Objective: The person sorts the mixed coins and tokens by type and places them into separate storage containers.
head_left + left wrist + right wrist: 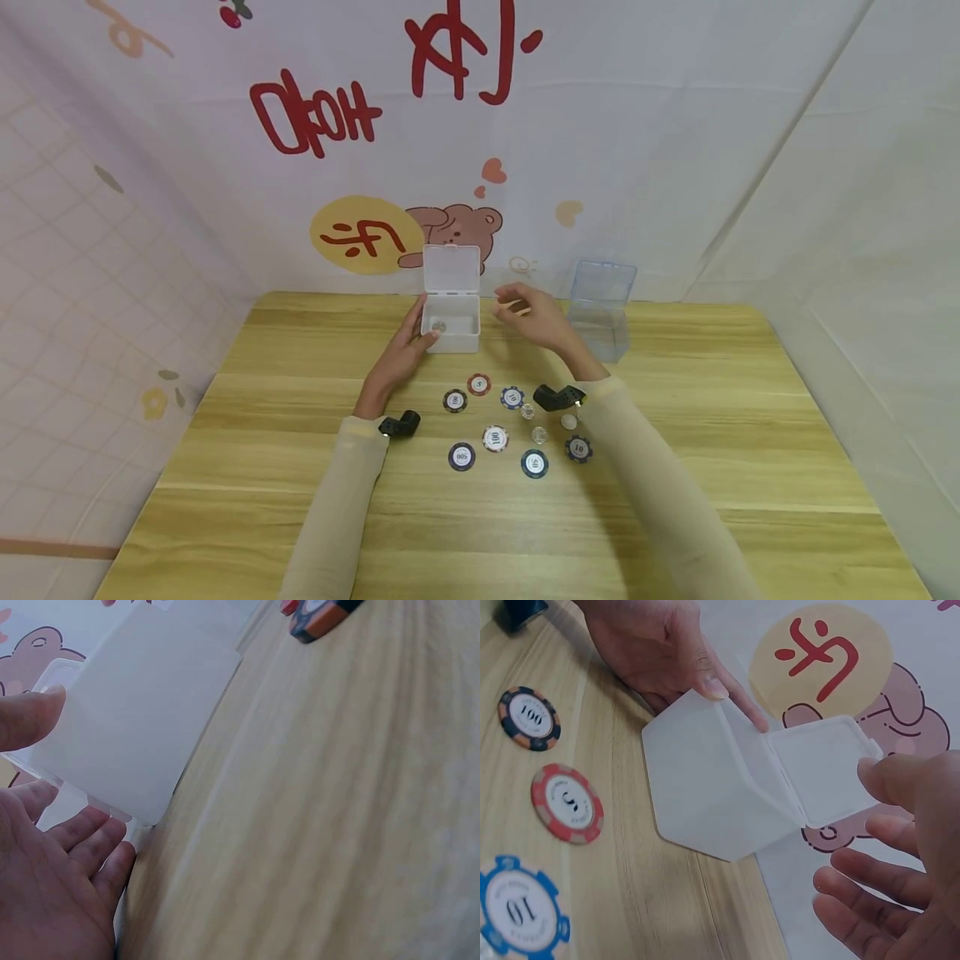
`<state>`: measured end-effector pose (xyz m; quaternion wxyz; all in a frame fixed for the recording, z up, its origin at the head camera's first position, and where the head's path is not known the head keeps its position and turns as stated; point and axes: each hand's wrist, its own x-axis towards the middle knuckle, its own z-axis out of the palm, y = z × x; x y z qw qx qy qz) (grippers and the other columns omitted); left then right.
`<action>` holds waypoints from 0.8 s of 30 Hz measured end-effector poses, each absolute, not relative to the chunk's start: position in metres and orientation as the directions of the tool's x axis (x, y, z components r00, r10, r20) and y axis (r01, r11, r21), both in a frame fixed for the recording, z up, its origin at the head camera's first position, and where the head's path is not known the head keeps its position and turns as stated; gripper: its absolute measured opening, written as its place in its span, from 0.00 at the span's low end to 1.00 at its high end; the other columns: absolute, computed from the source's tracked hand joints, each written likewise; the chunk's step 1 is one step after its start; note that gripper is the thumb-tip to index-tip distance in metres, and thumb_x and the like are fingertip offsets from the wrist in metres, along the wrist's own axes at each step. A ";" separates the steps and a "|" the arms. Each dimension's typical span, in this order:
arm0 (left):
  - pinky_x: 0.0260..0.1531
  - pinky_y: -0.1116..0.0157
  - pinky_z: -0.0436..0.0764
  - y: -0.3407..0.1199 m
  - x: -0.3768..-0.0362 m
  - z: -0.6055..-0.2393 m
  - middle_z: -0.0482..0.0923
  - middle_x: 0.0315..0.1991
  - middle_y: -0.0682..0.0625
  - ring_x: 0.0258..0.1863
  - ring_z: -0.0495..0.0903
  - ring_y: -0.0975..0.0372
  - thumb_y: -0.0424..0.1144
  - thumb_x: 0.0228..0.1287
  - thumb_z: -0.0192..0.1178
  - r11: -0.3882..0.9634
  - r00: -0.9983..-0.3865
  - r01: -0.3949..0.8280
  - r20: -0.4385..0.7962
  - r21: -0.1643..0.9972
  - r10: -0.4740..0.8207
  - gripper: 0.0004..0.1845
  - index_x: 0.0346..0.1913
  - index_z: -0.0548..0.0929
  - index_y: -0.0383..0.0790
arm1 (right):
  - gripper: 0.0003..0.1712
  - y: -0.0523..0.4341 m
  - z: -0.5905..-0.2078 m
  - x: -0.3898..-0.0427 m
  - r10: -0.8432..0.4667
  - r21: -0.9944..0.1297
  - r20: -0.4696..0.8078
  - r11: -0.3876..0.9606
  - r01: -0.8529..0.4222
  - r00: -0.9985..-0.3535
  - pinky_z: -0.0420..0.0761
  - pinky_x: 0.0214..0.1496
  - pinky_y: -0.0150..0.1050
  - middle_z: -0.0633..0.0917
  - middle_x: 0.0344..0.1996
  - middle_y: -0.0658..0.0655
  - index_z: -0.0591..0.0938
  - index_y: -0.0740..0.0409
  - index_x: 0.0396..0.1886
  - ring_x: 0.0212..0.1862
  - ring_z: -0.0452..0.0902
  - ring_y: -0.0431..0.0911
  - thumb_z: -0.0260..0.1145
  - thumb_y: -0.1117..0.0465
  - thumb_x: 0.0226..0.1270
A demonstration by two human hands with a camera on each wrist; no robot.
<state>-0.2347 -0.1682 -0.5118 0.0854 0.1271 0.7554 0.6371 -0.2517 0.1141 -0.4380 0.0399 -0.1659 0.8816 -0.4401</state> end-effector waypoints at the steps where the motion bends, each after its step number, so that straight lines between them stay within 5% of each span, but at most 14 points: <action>1: 0.79 0.44 0.51 -0.169 -0.235 -0.512 0.41 0.85 0.47 0.83 0.48 0.47 0.38 0.80 0.52 0.158 -0.953 0.080 0.029 0.984 0.302 0.42 0.84 0.40 0.51 | 0.25 0.116 -0.438 -0.251 -0.331 -0.788 0.071 0.559 -0.256 -0.941 0.84 0.56 0.49 0.85 0.60 0.59 0.80 0.54 0.64 0.56 0.84 0.55 0.67 0.48 0.74; 24: 0.77 0.43 0.55 -0.168 -0.233 -0.511 0.45 0.85 0.47 0.82 0.53 0.45 0.39 0.80 0.53 0.158 -0.956 0.082 0.032 0.984 0.291 0.41 0.84 0.41 0.55 | 0.31 0.145 -0.446 -0.218 -0.402 -0.768 0.030 0.576 -0.278 -0.915 0.83 0.58 0.52 0.83 0.61 0.63 0.75 0.55 0.71 0.57 0.83 0.55 0.70 0.53 0.71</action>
